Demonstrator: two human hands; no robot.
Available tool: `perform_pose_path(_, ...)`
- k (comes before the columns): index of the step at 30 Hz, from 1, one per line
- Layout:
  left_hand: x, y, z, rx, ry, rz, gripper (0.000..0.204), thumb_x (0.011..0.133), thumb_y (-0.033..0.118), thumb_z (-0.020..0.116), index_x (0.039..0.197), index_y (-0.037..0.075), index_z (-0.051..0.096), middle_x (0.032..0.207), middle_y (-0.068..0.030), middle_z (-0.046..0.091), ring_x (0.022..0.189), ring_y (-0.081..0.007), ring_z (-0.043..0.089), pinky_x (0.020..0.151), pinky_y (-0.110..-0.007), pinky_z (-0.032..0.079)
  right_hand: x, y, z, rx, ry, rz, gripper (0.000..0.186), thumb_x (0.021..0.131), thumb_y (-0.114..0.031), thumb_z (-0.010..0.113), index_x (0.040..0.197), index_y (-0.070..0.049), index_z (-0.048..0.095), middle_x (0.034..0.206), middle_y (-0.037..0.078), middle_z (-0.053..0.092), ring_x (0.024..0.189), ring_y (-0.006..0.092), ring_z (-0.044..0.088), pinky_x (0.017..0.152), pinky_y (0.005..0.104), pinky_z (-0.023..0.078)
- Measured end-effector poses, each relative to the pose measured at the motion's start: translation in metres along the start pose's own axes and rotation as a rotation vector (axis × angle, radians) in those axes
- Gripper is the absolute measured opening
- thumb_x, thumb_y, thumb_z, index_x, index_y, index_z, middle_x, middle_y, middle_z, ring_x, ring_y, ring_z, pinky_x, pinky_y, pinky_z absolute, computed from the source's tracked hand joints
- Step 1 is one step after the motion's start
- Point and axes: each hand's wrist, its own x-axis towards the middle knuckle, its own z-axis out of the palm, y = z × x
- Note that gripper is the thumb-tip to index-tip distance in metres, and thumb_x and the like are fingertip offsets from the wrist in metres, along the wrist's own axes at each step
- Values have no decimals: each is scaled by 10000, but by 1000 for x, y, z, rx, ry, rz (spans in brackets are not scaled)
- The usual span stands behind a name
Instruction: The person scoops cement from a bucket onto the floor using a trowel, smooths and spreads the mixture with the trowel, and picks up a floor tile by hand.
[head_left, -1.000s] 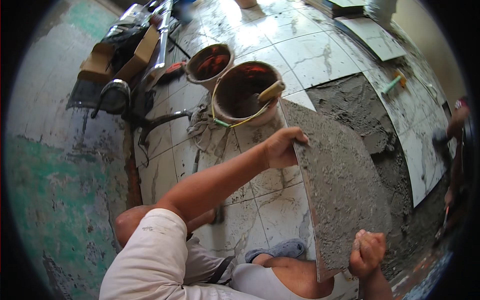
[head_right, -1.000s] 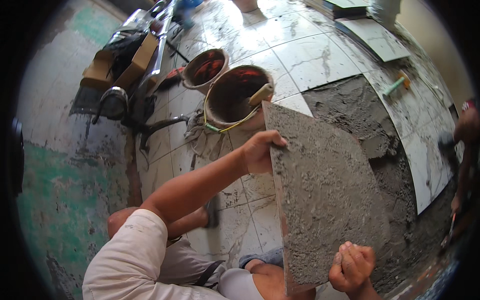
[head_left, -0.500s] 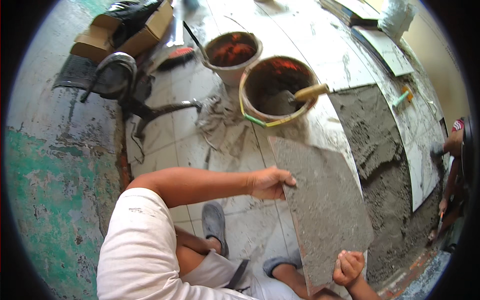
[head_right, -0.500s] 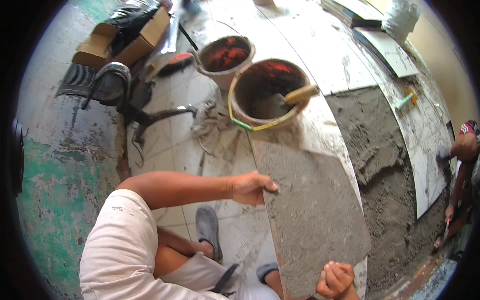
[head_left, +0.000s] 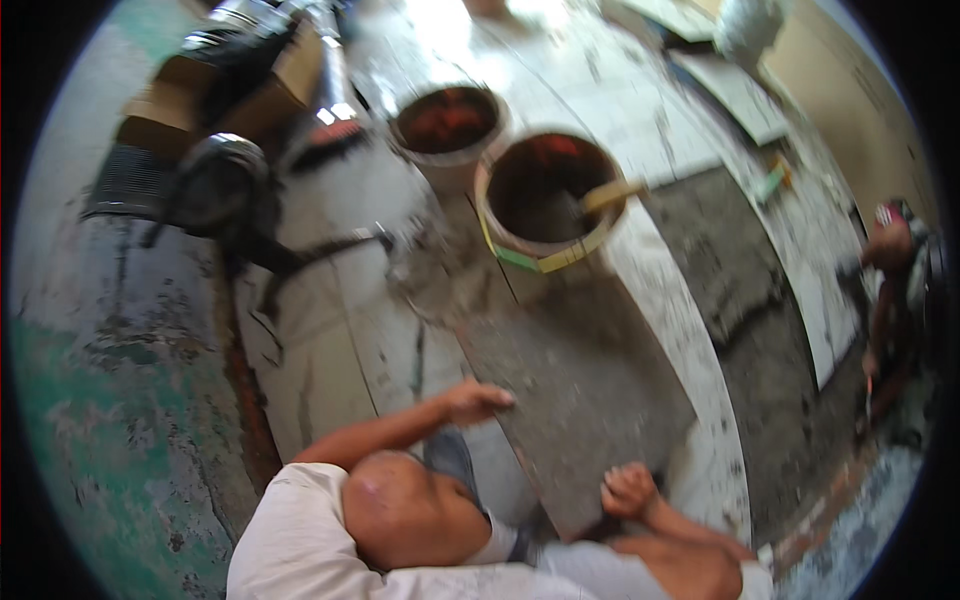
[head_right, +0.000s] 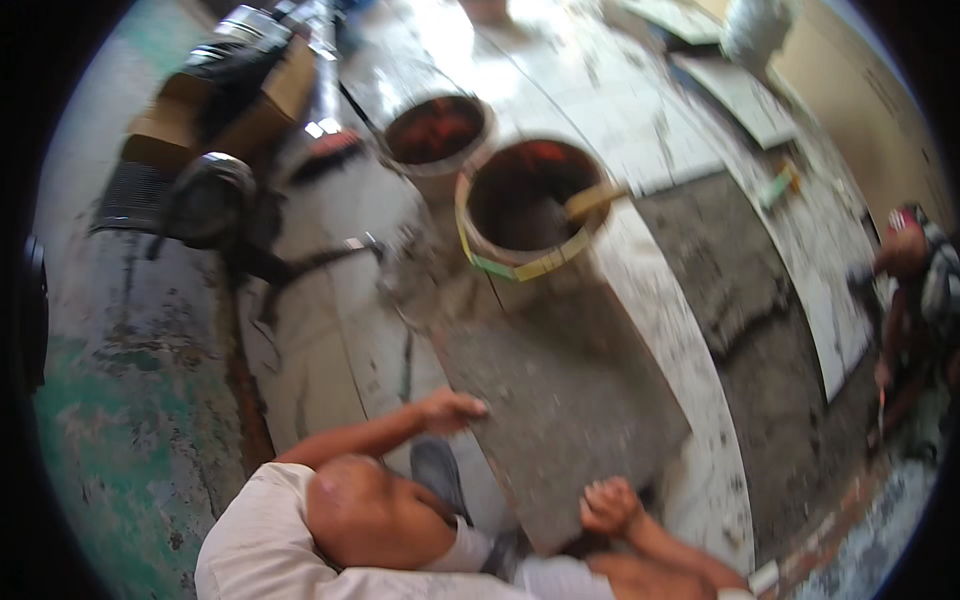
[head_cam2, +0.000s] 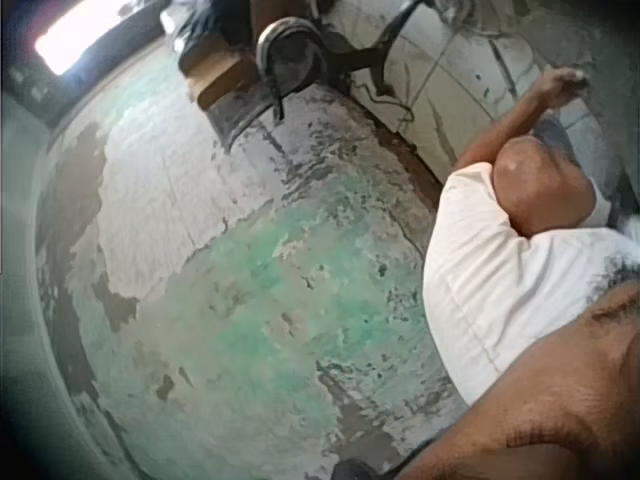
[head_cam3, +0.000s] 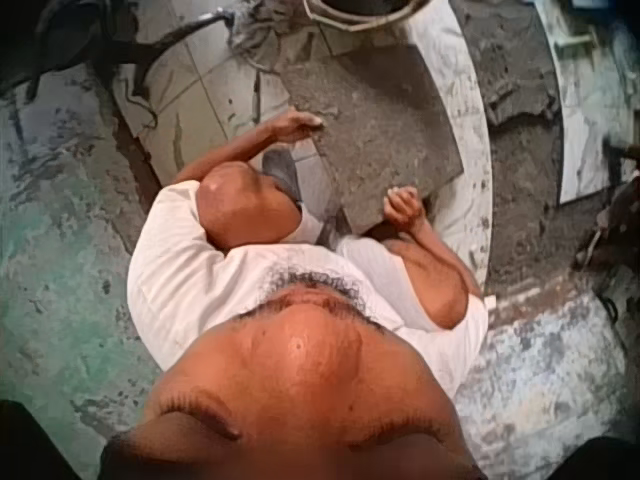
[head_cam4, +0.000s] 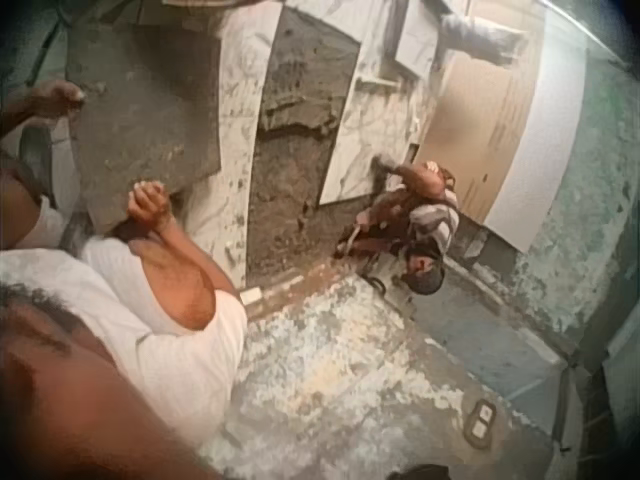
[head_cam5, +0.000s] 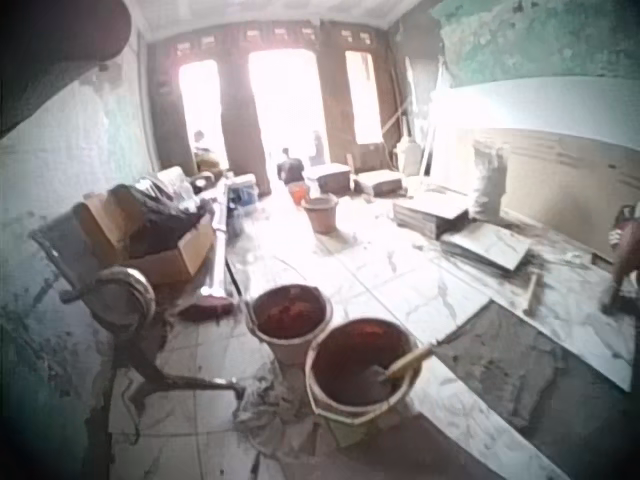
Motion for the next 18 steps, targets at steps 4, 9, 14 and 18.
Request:
perform_pose_path(4, 5, -13, -13, -68, 88, 107, 295, 794, -6, 632, 1077, 60, 583, 973, -49, 640, 901, -191, 616, 867, -375, 462, -4, -1, 34, 111, -24, 79, 164, 706, -147, 619, 844, -144, 530, 947, 48, 583, 846, 194, 563, 730, 341, 460)
perform_pose_path(9, 16, -39, -49, -101, 176, 139, 278, 795, 0, 639, 1052, 81, 568, 981, -23, 622, 877, -158, 612, 830, -335, 476, -12, -3, 75, 122, -83, 147, 216, 692, -163, 630, 867, -171, 504, 958, 19, 525, 883, 185, 504, 788, 347, 406)
perform_pose_path(14, 16, -47, -54, -96, 323, 161, 440, 813, 19, 633, 1214, 51, 455, 1105, -51, 591, 1030, -199, 563, 880, -388, 472, -18, -5, 88, 96, -280, 169, 361, 641, -236, 665, 941, -184, 471, 1041, 31, 468, 964, 199, 436, 845, 364, 345)
perform_pose_path(18, 23, -63, -81, 53, 374, 170, 499, 804, 187, 702, 1204, 60, 432, 984, 18, 596, 894, -137, 582, 679, -305, 502, -11, 11, 94, 194, -398, 211, 601, 550, -329, 763, 1036, -192, 438, 1141, 45, 407, 1067, 216, 365, 886, 377, 314)
